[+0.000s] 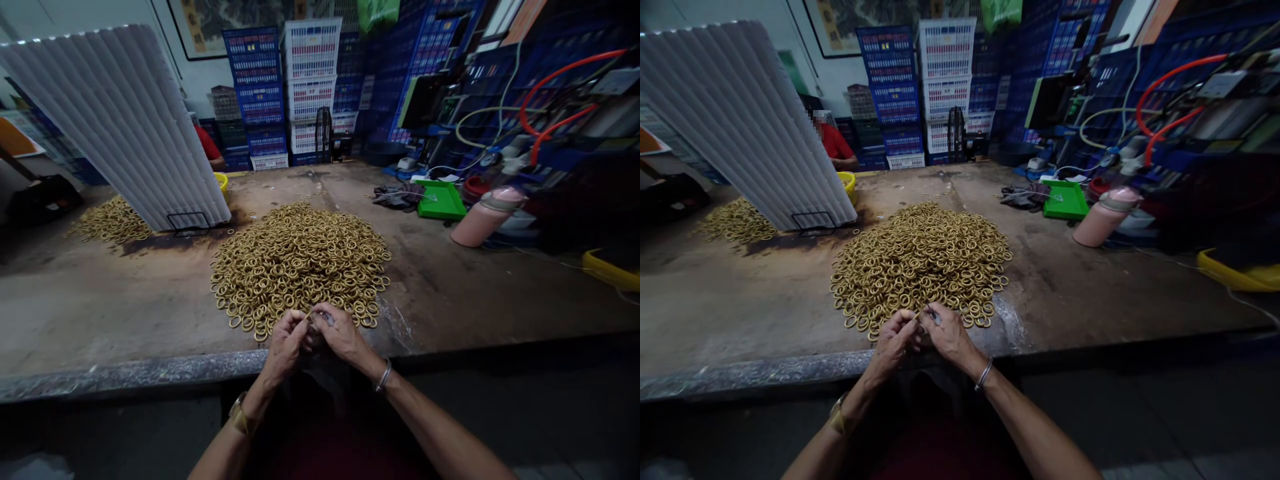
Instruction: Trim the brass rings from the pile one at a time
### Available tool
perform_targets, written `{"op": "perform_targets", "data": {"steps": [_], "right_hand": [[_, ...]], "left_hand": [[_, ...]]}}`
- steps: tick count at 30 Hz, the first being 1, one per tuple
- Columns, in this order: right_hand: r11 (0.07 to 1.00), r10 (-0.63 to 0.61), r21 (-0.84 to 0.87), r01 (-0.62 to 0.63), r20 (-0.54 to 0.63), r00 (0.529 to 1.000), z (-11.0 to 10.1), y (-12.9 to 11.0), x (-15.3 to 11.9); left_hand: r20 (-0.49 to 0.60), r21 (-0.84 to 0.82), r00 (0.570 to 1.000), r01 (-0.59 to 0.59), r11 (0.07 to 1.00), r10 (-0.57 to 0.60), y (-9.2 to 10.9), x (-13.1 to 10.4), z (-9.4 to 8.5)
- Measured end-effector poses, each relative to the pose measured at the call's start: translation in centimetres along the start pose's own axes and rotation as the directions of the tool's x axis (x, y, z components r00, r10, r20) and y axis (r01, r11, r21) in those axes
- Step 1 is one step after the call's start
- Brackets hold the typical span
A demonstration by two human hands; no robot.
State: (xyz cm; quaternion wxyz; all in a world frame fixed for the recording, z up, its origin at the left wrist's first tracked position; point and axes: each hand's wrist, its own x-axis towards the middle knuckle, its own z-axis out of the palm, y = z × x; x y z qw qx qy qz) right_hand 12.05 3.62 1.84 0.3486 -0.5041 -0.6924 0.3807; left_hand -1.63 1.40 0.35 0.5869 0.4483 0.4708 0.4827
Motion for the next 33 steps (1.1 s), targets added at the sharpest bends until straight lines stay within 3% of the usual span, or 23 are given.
{"op": "perform_targets", "data": {"steps": [9, 22, 25, 27, 30, 33], "right_hand": [[0.956, 0.139, 0.245, -0.159, 0.097, 0.986, 0.1, 0.3, 0.7], [0.947, 0.172, 0.256, -0.192, 0.097, 0.980, 0.1, 0.3, 0.7], [0.979, 0.153, 0.133, -0.151, -0.004, 0.988, 0.1, 0.7, 0.6], [0.997, 0.073, -0.028, -0.075, -0.064, 0.995, 0.0, 1.0, 0.4], [0.962, -0.097, -0.256, 0.097, 0.013, 0.995, -0.1, 1.1, -0.2], [0.911, -0.154, -0.369, 0.185, 0.112, 0.982, -0.2, 1.2, -0.7]], "left_hand": [[0.062, -0.004, 0.998, 0.021, 1.000, -0.020, 0.5, -0.4, 0.3], [0.102, -0.222, 0.992, 0.101, 0.970, -0.080, -0.3, -0.5, 0.2], [0.098, -0.241, 0.993, 0.092, 0.966, -0.070, -0.3, -0.5, 0.1], [0.088, -0.229, 0.994, 0.086, 0.970, -0.067, -0.2, -0.5, 0.0], [0.079, -0.170, 0.995, 0.068, 0.983, -0.055, -0.1, -0.4, 0.0], [0.073, -0.100, 0.997, 0.028, 0.995, -0.021, 0.1, -0.4, 0.0]]}}
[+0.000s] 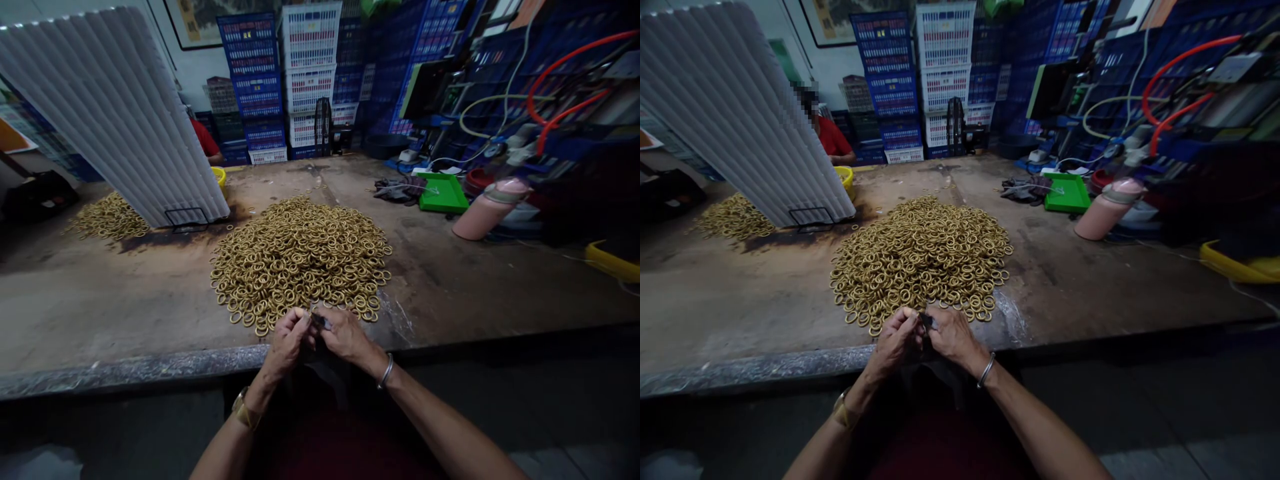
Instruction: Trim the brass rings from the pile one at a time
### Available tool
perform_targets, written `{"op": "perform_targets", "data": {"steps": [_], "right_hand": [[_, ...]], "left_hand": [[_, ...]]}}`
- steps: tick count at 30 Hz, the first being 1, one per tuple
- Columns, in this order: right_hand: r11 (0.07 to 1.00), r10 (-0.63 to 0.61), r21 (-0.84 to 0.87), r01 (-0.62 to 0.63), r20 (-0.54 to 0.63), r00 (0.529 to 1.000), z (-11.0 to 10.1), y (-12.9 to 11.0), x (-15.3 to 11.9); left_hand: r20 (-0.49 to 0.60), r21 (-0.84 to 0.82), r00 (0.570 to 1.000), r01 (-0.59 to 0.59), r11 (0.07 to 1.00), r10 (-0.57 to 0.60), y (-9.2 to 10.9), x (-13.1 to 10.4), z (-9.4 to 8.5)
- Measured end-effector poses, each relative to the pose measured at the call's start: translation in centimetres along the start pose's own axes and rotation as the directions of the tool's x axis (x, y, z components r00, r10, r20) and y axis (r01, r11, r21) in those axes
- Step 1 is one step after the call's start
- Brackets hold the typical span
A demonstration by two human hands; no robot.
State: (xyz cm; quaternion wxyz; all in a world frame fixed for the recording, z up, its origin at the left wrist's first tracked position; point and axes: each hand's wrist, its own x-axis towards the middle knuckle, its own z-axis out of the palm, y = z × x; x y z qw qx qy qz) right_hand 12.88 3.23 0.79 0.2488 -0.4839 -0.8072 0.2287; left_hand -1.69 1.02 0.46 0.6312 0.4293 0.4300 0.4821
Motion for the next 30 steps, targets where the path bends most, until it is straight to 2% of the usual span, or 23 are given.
{"op": "perform_targets", "data": {"steps": [5, 9, 12, 15, 17, 19, 20, 22, 25, 27, 30], "right_hand": [[0.996, -0.010, -0.088, 0.012, 0.034, 0.999, 0.0, 0.0, -0.1], [0.996, -0.014, -0.090, 0.022, 0.087, 0.996, 0.1, 0.0, 0.0], [0.994, 0.027, -0.105, -0.015, 0.121, 0.992, 0.1, 0.3, 0.3], [0.989, 0.123, -0.094, -0.116, 0.076, 0.990, 0.1, 0.8, 0.8], [0.980, 0.197, -0.008, -0.197, 0.013, 0.980, 0.2, 1.0, 1.1], [0.944, 0.284, 0.182, -0.276, -0.017, 0.959, 0.4, 0.9, 1.4], [0.901, 0.319, 0.309, -0.306, 0.008, 0.948, 0.6, 0.7, 1.4], [0.757, 0.327, 0.551, -0.351, 0.146, 0.934, 0.8, 0.3, 1.4], [0.582, 0.224, 0.710, -0.395, 0.327, 0.918, 1.0, -0.4, 1.1], [0.558, 0.226, 0.724, -0.406, 0.338, 0.913, 1.0, -0.8, 1.1], [0.649, 0.282, 0.685, -0.331, 0.187, 0.941, 1.0, -0.8, 1.3]], "left_hand": [[-0.005, 0.082, 1.000, -0.017, 0.996, 0.017, 0.2, 0.0, 0.0], [0.003, 0.107, 0.999, -0.052, 0.993, 0.052, 0.1, -0.1, -0.1], [-0.003, 0.061, 1.000, -0.029, 0.998, 0.029, -0.1, -0.5, -0.2], [0.028, -0.051, 0.999, 0.018, 0.999, -0.016, 0.1, -1.0, 0.0], [0.046, -0.150, 0.999, 0.033, 0.988, -0.026, 0.3, -1.2, 0.3], [0.035, -0.257, 0.999, 0.035, 0.966, -0.026, 0.4, -1.1, 0.5], [0.024, -0.301, 0.999, 0.036, 0.953, -0.031, 0.5, -1.0, 0.6], [0.004, -0.348, 0.999, 0.049, 0.936, -0.050, 0.6, -0.6, 0.6], [-0.010, -0.348, 0.996, 0.080, 0.934, -0.089, 0.6, -0.4, 0.6], [-0.005, -0.336, 0.994, 0.101, 0.937, -0.109, 0.6, -0.5, 0.4], [-0.010, -0.327, 0.989, 0.136, 0.935, -0.147, 0.6, -0.7, 0.1]]}}
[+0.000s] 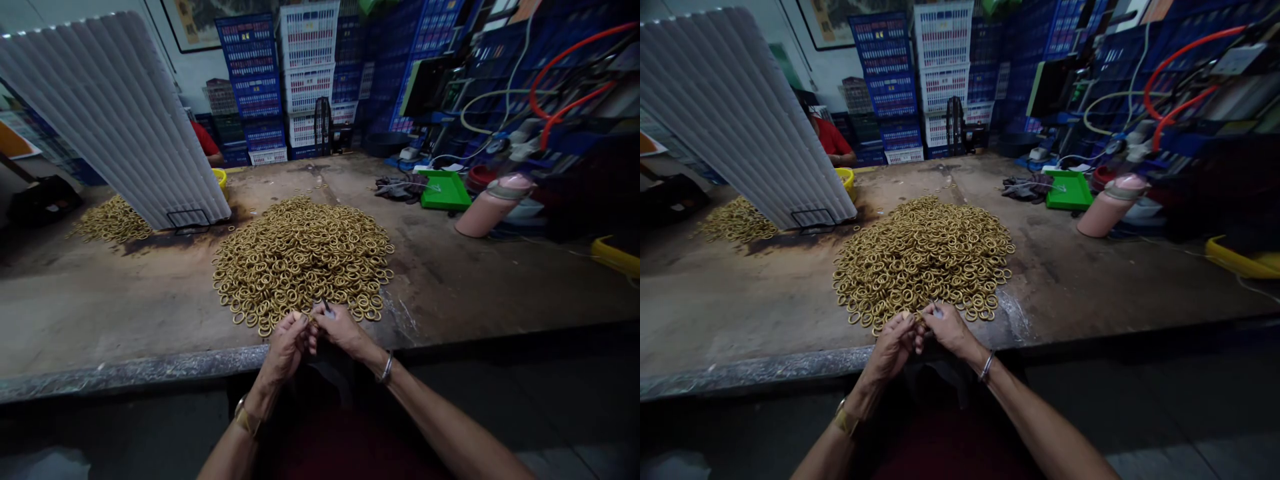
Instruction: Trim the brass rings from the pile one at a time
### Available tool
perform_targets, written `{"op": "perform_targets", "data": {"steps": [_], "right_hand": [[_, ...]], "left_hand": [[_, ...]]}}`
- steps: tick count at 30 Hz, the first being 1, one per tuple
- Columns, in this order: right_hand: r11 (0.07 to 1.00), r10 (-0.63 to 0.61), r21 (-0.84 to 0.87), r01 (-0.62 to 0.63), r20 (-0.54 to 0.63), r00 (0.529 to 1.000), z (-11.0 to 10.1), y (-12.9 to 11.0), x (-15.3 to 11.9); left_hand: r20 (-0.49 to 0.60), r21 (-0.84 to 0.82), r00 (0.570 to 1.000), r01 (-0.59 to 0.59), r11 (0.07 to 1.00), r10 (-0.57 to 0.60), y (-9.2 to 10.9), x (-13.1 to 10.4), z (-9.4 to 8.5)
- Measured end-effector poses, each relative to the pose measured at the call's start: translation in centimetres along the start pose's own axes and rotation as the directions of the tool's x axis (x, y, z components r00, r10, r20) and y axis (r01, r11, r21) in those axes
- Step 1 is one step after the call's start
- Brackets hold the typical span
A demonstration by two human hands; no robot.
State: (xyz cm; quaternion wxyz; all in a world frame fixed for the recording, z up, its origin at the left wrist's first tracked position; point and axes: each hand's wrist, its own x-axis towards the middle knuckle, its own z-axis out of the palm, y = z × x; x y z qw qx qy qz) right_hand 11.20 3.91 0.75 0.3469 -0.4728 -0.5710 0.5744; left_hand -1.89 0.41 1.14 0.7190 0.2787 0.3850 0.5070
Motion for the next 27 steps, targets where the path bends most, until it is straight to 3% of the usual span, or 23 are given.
{"op": "perform_targets", "data": {"steps": [4, 8, 13, 15, 18, 22, 24, 27], "right_hand": [[0.952, -0.224, -0.236, 0.198, -0.092, 0.970, -0.4, 0.0, 0.2], [0.831, -0.389, -0.435, 0.347, -0.008, 0.921, -0.7, -0.3, -0.4], [0.735, -0.461, -0.529, 0.424, 0.068, 0.885, -0.6, -0.8, -0.8], [0.774, -0.410, -0.519, 0.363, 0.026, 0.912, -0.5, -0.8, -0.7], [0.892, -0.236, -0.408, 0.194, -0.056, 0.970, -0.3, -0.5, -0.5], [0.994, 0.025, -0.108, -0.023, 0.014, 1.000, -0.1, 0.1, -0.4], [0.996, 0.091, 0.012, -0.091, 0.030, 0.995, -0.1, 0.4, -0.3], [0.994, 0.094, 0.054, -0.093, -0.014, 0.995, -0.1, 0.6, -0.1]], "left_hand": [[-0.078, 0.001, 0.997, 0.024, 1.000, -0.024, -0.3, -0.3, -0.4], [-0.121, -0.006, 0.992, 0.037, 0.999, -0.038, -0.7, -0.4, -0.3], [-0.052, 0.048, 0.999, 0.014, 0.999, -0.012, -0.7, -0.6, -0.2], [-0.051, 0.141, 0.998, -0.022, 0.990, 0.030, -0.8, -0.5, -0.3], [-0.093, 0.340, 0.983, -0.116, 0.933, 0.156, -1.0, -0.4, -0.5], [-0.072, 0.478, 0.948, -0.240, 0.845, 0.310, -0.9, -0.3, -0.3], [-0.048, 0.484, 0.954, -0.236, 0.843, 0.295, -0.8, -0.4, -0.1], [-0.022, 0.393, 0.990, -0.121, 0.912, 0.141, -0.9, -0.5, 0.0]]}}
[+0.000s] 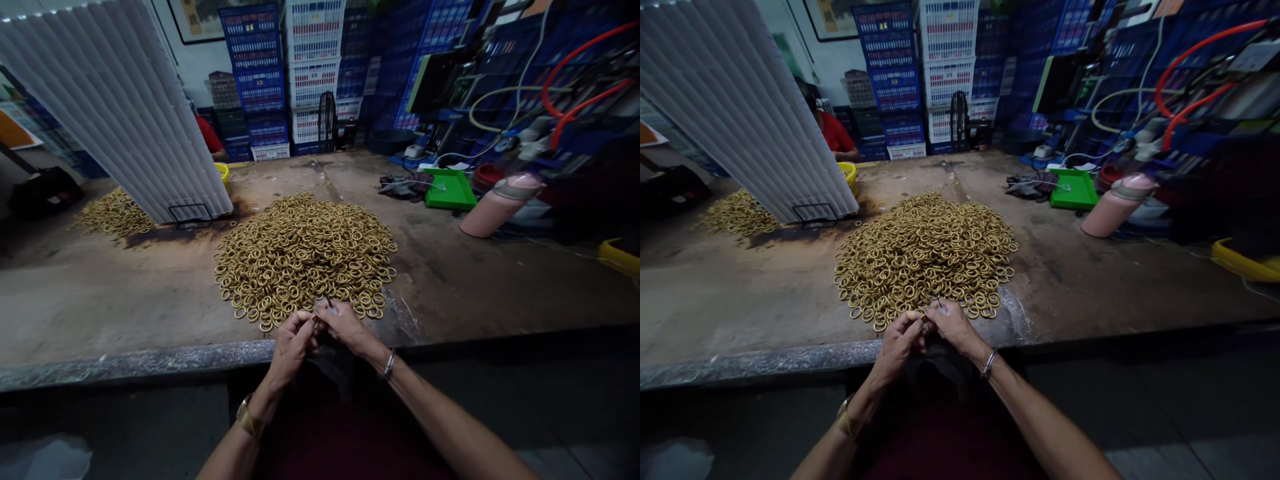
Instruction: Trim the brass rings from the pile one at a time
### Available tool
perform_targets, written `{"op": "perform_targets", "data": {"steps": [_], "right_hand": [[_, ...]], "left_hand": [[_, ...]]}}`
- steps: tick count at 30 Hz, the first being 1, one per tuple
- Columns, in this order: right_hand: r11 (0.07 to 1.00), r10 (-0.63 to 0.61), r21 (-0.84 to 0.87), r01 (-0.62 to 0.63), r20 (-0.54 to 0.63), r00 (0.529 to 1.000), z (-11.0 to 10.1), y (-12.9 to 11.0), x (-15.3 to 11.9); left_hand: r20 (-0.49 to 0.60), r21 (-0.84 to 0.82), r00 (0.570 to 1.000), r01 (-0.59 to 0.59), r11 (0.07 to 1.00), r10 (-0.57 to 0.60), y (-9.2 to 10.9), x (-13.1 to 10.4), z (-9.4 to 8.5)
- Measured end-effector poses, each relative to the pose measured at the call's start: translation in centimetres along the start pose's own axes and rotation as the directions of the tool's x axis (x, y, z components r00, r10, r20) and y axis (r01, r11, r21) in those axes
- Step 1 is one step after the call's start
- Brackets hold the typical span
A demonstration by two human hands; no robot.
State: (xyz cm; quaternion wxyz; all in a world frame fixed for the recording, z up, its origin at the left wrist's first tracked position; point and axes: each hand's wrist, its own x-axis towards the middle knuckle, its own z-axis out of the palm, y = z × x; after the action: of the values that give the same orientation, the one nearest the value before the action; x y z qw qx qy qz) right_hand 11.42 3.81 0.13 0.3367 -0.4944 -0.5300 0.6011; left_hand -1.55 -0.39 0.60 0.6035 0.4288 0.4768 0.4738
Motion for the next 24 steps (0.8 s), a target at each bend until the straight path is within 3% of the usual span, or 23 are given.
{"op": "perform_targets", "data": {"steps": [2, 5, 17, 20, 24], "right_hand": [[0.999, -0.027, -0.046, 0.025, -0.038, 0.999, 0.0, -0.1, 0.2], [0.987, -0.098, -0.135, 0.088, -0.068, 0.993, 0.0, -0.4, 0.3], [0.951, -0.185, -0.263, 0.161, -0.066, 0.981, 0.0, -1.0, 0.0], [0.855, -0.301, -0.452, 0.253, -0.036, 0.953, -0.3, -0.7, -0.3], [0.672, -0.368, -0.641, 0.371, 0.146, 0.918, -0.4, -0.5, -1.0]], "left_hand": [[0.057, -0.106, 0.995, 0.090, 0.990, -0.085, -0.2, -0.1, 0.0], [0.072, -0.192, 0.991, 0.127, 0.973, -0.115, -0.4, -0.1, 0.0], [0.003, -0.190, 1.000, 0.000, 0.982, 0.001, -1.0, -0.1, -0.2], [-0.023, -0.175, 1.000, -0.003, 0.985, -0.001, -0.9, -0.1, -0.3], [-0.048, -0.108, 0.998, -0.047, 0.993, 0.042, -0.6, -0.1, -0.4]]}}
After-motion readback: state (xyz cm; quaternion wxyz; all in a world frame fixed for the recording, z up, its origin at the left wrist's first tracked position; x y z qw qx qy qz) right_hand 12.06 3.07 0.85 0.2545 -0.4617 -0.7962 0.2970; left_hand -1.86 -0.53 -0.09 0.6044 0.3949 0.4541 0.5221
